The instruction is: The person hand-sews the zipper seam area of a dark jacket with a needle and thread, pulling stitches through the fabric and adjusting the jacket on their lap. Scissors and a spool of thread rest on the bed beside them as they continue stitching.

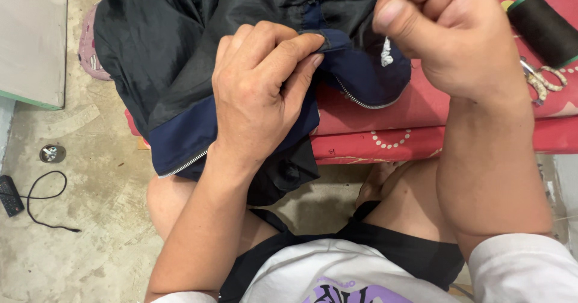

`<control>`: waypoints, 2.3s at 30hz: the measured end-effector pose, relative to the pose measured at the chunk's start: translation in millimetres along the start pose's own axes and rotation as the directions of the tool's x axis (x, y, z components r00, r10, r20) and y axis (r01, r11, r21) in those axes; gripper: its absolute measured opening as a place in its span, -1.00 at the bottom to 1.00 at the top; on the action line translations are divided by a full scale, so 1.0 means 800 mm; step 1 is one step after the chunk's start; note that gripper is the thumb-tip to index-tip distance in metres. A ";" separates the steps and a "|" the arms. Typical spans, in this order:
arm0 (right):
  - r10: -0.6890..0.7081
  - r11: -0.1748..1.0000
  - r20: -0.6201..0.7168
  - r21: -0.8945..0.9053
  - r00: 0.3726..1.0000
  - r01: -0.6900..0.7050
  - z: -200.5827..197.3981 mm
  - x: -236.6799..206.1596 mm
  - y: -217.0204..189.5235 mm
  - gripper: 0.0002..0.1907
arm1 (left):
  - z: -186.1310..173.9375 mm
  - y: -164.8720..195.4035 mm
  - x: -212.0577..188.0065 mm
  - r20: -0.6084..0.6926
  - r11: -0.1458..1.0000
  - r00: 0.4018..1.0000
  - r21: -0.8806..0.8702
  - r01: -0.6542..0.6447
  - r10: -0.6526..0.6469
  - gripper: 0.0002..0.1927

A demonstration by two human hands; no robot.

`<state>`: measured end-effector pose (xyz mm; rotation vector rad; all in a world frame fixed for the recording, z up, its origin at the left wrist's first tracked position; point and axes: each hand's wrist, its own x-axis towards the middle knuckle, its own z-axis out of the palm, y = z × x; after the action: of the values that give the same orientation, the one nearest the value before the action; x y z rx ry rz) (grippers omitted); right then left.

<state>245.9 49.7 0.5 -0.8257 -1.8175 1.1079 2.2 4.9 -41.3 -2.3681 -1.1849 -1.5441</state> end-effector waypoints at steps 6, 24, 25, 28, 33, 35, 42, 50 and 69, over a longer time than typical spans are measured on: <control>-0.022 0.971 -0.108 0.236 0.994 0.047 -0.006 -0.010 0.007 -0.64 | 0.000 0.000 0.001 -0.002 1.000 1.000 -0.023 0.009 -0.009 -0.85; -0.063 0.970 -0.139 0.224 0.988 0.094 0.015 -0.033 -0.025 -0.64 | -0.004 0.012 0.021 0.090 0.998 0.996 -0.063 0.005 0.001 -0.90; -0.068 0.976 -0.153 0.192 0.986 0.097 0.019 -0.035 -0.028 -0.66 | -0.004 0.012 0.020 0.085 0.999 0.996 -0.050 -0.004 0.008 -0.91; -0.079 0.991 -0.167 0.096 0.983 0.096 0.031 -0.043 -0.038 -0.67 | -0.003 0.014 0.019 0.081 0.999 0.996 -0.028 -0.023 0.025 -0.91; -0.091 0.995 -0.163 -0.047 0.982 0.084 0.052 -0.051 -0.053 -0.72 | -0.001 0.015 0.019 0.085 1.000 0.996 -0.014 -0.012 0.014 -0.91; -0.069 0.996 -0.161 -0.063 0.985 0.060 0.057 -0.048 -0.058 -0.78 | -0.001 0.015 0.019 0.087 1.000 0.996 -0.007 -0.011 0.012 -0.91; 0.142 0.943 0.091 -0.315 0.986 -0.107 0.049 -0.039 -0.076 -0.83 | -0.003 0.010 0.015 0.081 0.999 0.997 -0.041 0.020 -0.017 -0.85; -0.033 0.986 -0.045 -0.162 0.998 0.025 0.043 -0.051 -0.065 -0.73 | -0.005 0.012 0.014 0.082 0.998 0.997 -0.067 0.020 -0.014 -0.90; 0.051 0.969 -0.020 -0.242 0.999 -0.054 0.005 -0.029 -0.055 -0.85 | -0.017 0.008 0.013 0.115 0.993 0.991 -0.096 0.075 -0.064 -0.71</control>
<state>247.6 11.2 31.9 -1.0261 -1.9549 0.9210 -2.1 -0.2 -24.1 -2.5339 -1.2537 -1.5439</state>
